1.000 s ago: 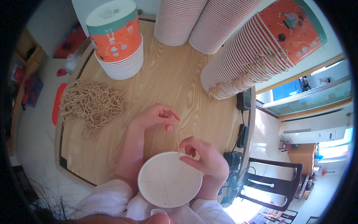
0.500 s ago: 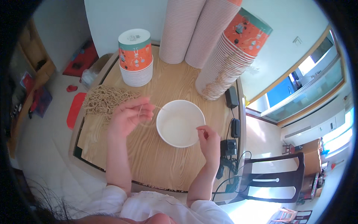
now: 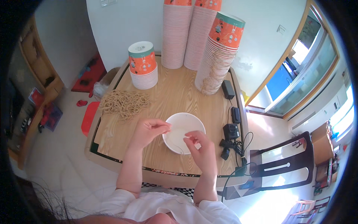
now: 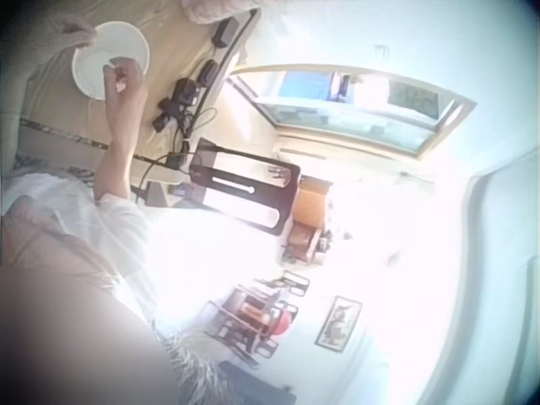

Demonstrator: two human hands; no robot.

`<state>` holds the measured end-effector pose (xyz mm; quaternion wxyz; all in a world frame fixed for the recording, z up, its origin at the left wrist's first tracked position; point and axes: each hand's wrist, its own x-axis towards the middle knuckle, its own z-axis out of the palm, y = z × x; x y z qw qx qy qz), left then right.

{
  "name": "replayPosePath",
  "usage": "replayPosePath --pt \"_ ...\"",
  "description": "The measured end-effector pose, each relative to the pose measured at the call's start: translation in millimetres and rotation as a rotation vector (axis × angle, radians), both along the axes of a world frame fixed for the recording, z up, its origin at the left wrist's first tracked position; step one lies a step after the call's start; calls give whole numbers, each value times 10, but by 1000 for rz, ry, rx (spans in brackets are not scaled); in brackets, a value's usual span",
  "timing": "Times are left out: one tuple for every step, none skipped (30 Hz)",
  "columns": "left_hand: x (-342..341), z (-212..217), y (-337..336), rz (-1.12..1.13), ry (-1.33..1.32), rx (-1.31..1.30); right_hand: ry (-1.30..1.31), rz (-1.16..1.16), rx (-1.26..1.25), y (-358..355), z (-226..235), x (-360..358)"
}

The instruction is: Preparing paper bowls by unstacking them and tying a thin rope or string through the rim.

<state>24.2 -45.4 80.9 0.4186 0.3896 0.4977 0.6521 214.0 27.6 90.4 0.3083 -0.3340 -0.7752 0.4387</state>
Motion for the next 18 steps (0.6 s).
replayPosePath --pt "54 3 -2 37 139 10 86 13 76 -23 -4 -58" --pt "96 2 0 76 276 21 171 27 153 -63 -2 -114" --pt "127 -7 10 78 280 25 195 45 121 -129 18 -166" --pt "154 -22 20 110 325 31 197 50 126 -137 8 -205" --pt "168 -35 19 144 368 37 205 61 102 -115 -36 -252" --pt "173 -45 6 151 368 43 213 74 77 -94 -75 -280" --pt "168 -58 4 180 398 47 211 80 83 -55 -107 -269" --pt "164 -63 -1 209 427 50 202 70 -27 3 -132 -226" --pt "144 -62 -19 218 424 55 192 59 -139 56 -132 -181" --pt "115 -65 -50 238 459 27 214 56 -167 91 -112 -139" --pt "94 -71 -74 258 494 -2 210 62 -163 118 -86 -106" --pt "83 -90 -82 263 490 -1 223 72 -158 142 -59 -77" --pt "74 -111 -91 232 474 -28 238 83 -152 157 -33 -60" --pt "72 -123 -97 200 458 -56 235 87 -150 171 -20 -55" --pt "85 -124 -99 204 456 -55 209 61 -128 188 -12 -55" --pt "100 -118 -82 208 496 -60 184 31 -105 220 0 -55" --pt "110 -115 -69 210 537 -66 182 30 -102 285 -13 -52" --pt "108 -136 -49 209 535 -63 125 -22 37 381 -52 -53"
